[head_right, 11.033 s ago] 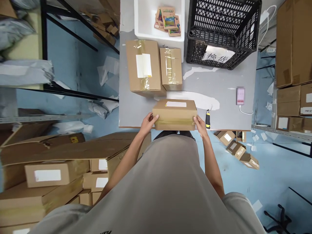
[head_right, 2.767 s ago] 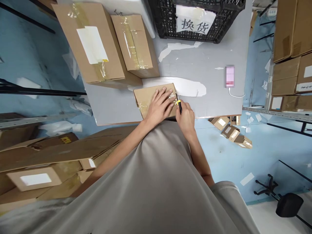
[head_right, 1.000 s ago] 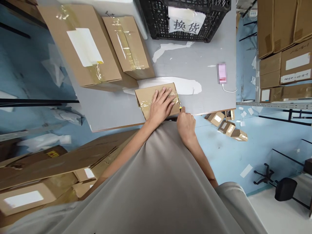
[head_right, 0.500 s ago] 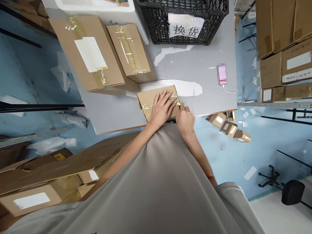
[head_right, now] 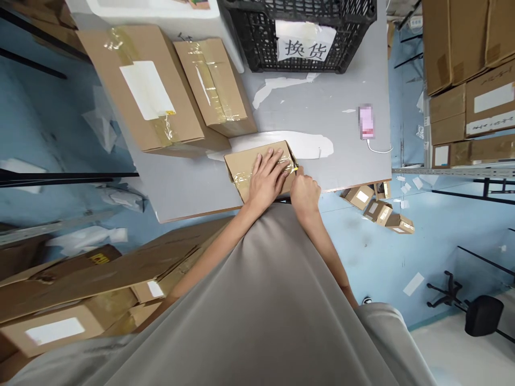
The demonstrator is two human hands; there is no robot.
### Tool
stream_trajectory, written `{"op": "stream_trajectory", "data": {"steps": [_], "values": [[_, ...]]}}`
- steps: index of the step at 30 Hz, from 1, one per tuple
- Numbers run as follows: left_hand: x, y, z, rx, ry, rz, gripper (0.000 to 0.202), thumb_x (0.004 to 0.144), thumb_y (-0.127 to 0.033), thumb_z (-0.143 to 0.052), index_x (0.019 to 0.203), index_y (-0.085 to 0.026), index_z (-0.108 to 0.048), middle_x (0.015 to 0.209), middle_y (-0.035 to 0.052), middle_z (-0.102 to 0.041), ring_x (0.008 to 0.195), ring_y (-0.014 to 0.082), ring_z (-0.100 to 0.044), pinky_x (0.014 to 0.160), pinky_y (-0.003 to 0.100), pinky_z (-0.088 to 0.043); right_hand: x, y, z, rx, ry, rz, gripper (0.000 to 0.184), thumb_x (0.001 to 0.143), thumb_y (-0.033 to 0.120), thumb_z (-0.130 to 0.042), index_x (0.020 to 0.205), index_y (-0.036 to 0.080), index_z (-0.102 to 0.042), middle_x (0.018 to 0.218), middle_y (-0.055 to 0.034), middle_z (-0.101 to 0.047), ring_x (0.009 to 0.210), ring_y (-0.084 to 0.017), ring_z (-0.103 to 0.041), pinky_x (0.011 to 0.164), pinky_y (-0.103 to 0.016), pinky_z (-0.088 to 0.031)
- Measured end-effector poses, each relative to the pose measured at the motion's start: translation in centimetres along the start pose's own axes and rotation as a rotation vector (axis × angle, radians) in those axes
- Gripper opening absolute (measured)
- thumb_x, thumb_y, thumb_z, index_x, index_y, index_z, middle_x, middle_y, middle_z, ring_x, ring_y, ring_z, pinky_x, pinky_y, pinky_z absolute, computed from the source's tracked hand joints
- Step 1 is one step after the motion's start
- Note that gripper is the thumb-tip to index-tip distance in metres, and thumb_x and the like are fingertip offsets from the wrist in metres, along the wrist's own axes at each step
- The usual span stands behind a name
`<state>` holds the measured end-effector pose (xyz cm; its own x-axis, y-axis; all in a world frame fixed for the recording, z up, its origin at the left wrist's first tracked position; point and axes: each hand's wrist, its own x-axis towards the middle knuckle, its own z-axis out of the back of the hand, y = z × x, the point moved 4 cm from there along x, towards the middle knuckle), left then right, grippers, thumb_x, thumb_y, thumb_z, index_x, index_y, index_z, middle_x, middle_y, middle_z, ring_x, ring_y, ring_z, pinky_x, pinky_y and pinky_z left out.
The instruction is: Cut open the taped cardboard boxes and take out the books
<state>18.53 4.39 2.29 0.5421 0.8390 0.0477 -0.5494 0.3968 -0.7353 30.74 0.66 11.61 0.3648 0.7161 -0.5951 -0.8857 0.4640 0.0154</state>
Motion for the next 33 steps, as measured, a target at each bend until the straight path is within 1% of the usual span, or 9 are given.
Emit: {"op": "stream_trajectory", "data": {"steps": [5,9,13,16,19,22,26,30,33], "values": [[0.1,0.1,0.5,0.000,-0.012,-0.006,0.049,0.121,-0.051,-0.040,0.152,-0.029,-0.071,0.179,0.0103,-0.055,0.175,0.0310,-0.038,0.147,0.066,-0.021,-2.3,-1.6,0.3,0.024,0.044,0.029,0.040,0.118,0.021,-0.044,0.150,0.014,-0.066,0.122,-0.0211,-0.086,0.113,-0.034,-0.083,0.096,-0.037,-0.058],[-1.5,1.0,2.4,0.041,-0.137,0.082,0.052,0.118,-0.059,-0.046,0.158,-0.031,-0.066,0.182,0.0117,-0.050,0.180,0.0339,-0.026,0.146,0.072,-0.015,-2.2,-5.4,-0.4,0.340,-0.090,0.069,0.037,0.119,0.034,-0.045,0.146,0.024,-0.068,0.122,-0.0123,-0.088,0.104,-0.030,-0.084,0.092,-0.035,-0.058],[-4.9,4.8,4.5,0.080,-0.376,0.360,0.086,0.107,-0.074,-0.063,0.178,-0.030,-0.042,0.194,0.0166,-0.019,0.183,0.0383,0.002,0.145,0.074,-0.002,3.2,-9.8,-4.2,0.669,-0.156,-0.041,0.038,0.113,0.053,-0.057,0.121,0.019,-0.071,0.105,-0.0121,-0.087,0.075,-0.023,-0.078,0.079,-0.032,-0.060],[-7.9,8.3,5.5,0.052,-0.424,0.562,0.109,0.100,-0.082,-0.067,0.183,-0.023,-0.028,0.193,0.0247,-0.016,0.182,0.0430,-0.004,0.145,0.074,-0.002,8.5,-10.8,-8.1,0.832,-0.050,-0.091,0.034,0.114,0.047,-0.051,0.103,0.018,-0.066,0.103,-0.0135,-0.086,0.068,-0.017,-0.073,0.066,-0.026,-0.057],[-10.8,10.9,7.0,0.049,-0.426,0.617,0.111,0.099,-0.087,-0.064,0.182,-0.022,-0.028,0.189,0.0268,-0.029,0.180,0.0420,-0.022,0.147,0.068,-0.011,12.5,-9.7,-10.9,0.926,0.020,-0.064,0.030,0.115,0.040,-0.045,0.112,0.017,-0.065,0.122,-0.0164,-0.084,0.086,-0.016,-0.076,0.067,-0.022,-0.058],[-13.5,13.0,8.9,0.014,-0.504,0.654,0.112,0.099,-0.090,-0.062,0.179,-0.018,-0.032,0.183,0.0292,-0.038,0.173,0.0413,-0.038,0.145,0.062,-0.026,14.5,-7.2,-12.5,0.944,0.092,-0.007,0.030,0.114,0.037,-0.047,0.125,0.015,-0.065,0.137,-0.0169,-0.080,0.107,-0.016,-0.077,0.079,-0.022,-0.063],[-16.3,15.8,9.9,-0.135,-0.632,0.755,0.100,0.100,-0.093,-0.057,0.169,-0.020,-0.049,0.170,0.0252,-0.055,0.159,0.0388,-0.056,0.139,0.061,-0.039,14.7,-2.5,-13.4,0.919,0.221,0.135,0.033,0.113,0.043,-0.054,0.124,0.015,-0.067,0.125,-0.0124,-0.081,0.107,-0.017,-0.077,0.088,-0.026,-0.063],[-17.3,18.0,8.6,-0.269,-0.710,0.872,0.091,0.102,-0.097,-0.042,0.147,-0.022,-0.067,0.155,0.0194,-0.069,0.147,0.0338,-0.067,0.132,0.053,-0.051,12.6,0.4,-12.0,0.734,0.196,0.281,0.036,0.115,0.049,-0.049,0.108,0.019,-0.069,0.106,-0.0080,-0.080,0.098,-0.021,-0.074,0.088,-0.030,-0.060],[-16.1,18.5,7.3,-0.337,-0.654,0.853,0.092,0.103,-0.097,-0.041,0.149,-0.022,-0.066,0.155,0.0178,-0.070,0.144,0.0286,-0.070,0.127,0.045,-0.056,10.4,0.0,-9.3,0.524,0.059,0.334,0.035,0.116,0.047,-0.045,0.106,0.022,-0.068,0.109,-0.0117,-0.082,0.102,-0.026,-0.073,0.091,-0.032,-0.056]]}}
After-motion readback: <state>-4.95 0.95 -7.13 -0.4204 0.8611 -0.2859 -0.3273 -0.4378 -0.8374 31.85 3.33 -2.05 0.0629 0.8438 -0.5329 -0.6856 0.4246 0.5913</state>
